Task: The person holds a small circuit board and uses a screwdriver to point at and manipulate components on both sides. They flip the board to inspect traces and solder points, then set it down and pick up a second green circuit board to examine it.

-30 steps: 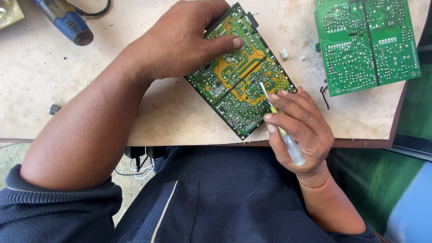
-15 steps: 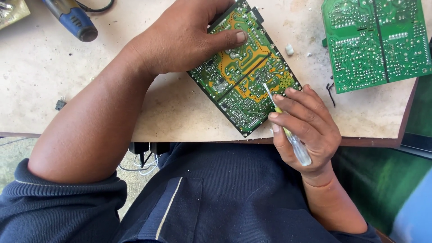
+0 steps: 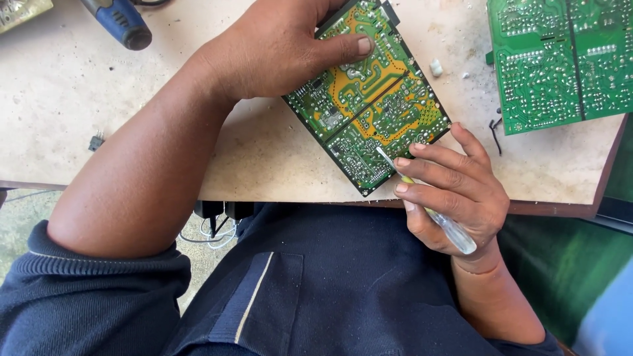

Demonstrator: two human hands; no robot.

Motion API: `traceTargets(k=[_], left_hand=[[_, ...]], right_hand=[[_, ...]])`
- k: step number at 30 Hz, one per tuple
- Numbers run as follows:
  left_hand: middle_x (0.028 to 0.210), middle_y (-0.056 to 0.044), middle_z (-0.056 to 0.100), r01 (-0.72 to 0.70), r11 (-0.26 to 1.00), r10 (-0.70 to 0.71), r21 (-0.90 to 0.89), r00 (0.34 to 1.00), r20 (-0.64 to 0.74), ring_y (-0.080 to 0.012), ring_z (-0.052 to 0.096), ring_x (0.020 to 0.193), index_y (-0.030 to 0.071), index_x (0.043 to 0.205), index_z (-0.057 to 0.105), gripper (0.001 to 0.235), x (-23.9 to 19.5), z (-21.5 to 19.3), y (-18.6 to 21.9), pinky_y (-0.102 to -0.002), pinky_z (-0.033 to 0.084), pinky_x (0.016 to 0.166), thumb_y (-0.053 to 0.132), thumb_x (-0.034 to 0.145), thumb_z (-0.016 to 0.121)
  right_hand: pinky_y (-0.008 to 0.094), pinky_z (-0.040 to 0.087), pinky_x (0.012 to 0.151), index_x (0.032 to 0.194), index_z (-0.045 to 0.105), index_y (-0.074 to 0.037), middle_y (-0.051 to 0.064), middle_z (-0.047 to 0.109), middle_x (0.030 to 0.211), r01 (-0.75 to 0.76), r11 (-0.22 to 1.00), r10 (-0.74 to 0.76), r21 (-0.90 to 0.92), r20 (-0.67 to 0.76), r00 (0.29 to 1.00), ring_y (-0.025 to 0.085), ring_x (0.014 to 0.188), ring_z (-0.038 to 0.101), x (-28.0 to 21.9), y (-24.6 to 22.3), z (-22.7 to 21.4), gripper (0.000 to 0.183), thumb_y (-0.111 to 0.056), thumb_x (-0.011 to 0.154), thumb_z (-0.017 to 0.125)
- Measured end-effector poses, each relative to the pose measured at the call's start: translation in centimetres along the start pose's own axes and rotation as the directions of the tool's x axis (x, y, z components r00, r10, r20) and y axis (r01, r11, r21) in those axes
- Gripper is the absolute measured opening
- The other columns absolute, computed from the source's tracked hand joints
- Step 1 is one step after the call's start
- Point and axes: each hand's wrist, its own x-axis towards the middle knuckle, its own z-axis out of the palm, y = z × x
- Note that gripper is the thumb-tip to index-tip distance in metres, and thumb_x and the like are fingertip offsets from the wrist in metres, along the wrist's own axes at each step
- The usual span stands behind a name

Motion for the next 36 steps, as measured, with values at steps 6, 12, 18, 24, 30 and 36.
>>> traceTargets(k=[6, 12, 18, 24, 30, 36], left_hand=[[0.102, -0.004, 0.069, 0.035, 0.999, -0.035, 0.024, 0.999, 0.006, -0.0184, 0.061, 0.086, 0.007, 0.116, 0.064, 0.033, -0.2, -0.3, 0.1, -0.039, 0.045, 0.073, 0.039, 0.108, 0.063], [0.103, 0.002, 0.069, 0.042, 0.991, -0.028, -0.124, 0.993, 0.111, -0.0095, 0.061, 0.088, 0.009, 0.115, 0.064, 0.025, -0.6, -1.4, 1.7, -0.031, 0.047, 0.075, 0.032, 0.107, 0.061], [0.097, 0.002, 0.063, 0.107, 0.976, -0.079, -0.189, 0.985, 0.151, -0.0077, 0.057, 0.085, 0.008, 0.113, 0.059, 0.018, -0.6, -1.9, 2.6, -0.029, 0.048, 0.073, 0.023, 0.104, 0.065], [0.094, 0.001, 0.06, 0.191, 0.957, -0.158, -0.217, 0.974, 0.161, -0.0079, 0.054, 0.084, 0.006, 0.115, 0.056, 0.025, -0.5, -1.9, 3.4, -0.026, 0.048, 0.072, 0.024, 0.101, 0.067], [0.101, 0.0, 0.064, 0.285, 0.9, -0.233, -0.328, 0.954, 0.19, -0.0066, 0.061, 0.089, 0.005, 0.126, 0.055, 0.036, -0.5, -1.7, 3.9, -0.023, 0.055, 0.074, 0.025, 0.099, 0.065], [0.099, 0.001, 0.06, 0.236, 0.913, -0.189, -0.332, 0.968, 0.166, -0.0064, 0.057, 0.088, 0.005, 0.124, 0.055, 0.032, -0.6, -1.7, 3.2, -0.023, 0.052, 0.075, 0.024, 0.1, 0.065]], right_hand=[[0.061, 0.04, 0.121, 0.096, 0.068, -0.01, 0.016, 0.075, 0.106, -0.04, 0.998, 0.04, 0.038, 0.005, 0.999, 0.039, 0.106, 0.074, 0.2, -0.2, -0.2, 0.014, -0.018, 0.099, 0.057], [0.064, 0.041, 0.121, 0.095, 0.068, -0.008, 0.018, 0.074, 0.107, -0.075, 0.995, 0.075, 0.073, 0.005, 0.997, 0.039, 0.106, 0.073, 0.1, -0.3, -0.3, 0.006, -0.009, 0.095, 0.062], [0.062, 0.041, 0.121, 0.098, 0.069, -0.004, 0.021, 0.072, 0.108, -0.08, 0.989, 0.08, 0.129, 0.0, 0.997, 0.04, 0.105, 0.074, 0.5, -0.1, -1.0, 0.008, -0.002, 0.093, 0.063], [0.06, 0.04, 0.121, 0.1, 0.071, -0.009, 0.015, 0.074, 0.112, -0.077, 0.985, 0.078, 0.152, -0.004, 0.997, 0.036, 0.109, 0.073, 0.4, 0.3, -1.5, 0.01, -0.01, 0.094, 0.064], [0.061, 0.046, 0.119, 0.102, 0.069, -0.003, 0.018, 0.071, 0.111, -0.122, 0.971, 0.13, 0.204, -0.023, 0.991, 0.04, 0.109, 0.071, 0.2, 0.1, -1.8, 0.012, 0.001, 0.092, 0.064], [0.06, 0.045, 0.118, 0.104, 0.069, -0.004, 0.019, 0.071, 0.112, -0.093, 0.978, 0.095, 0.188, -0.002, 0.996, 0.039, 0.107, 0.072, 0.3, 0.1, -1.7, 0.012, -0.003, 0.093, 0.065]])
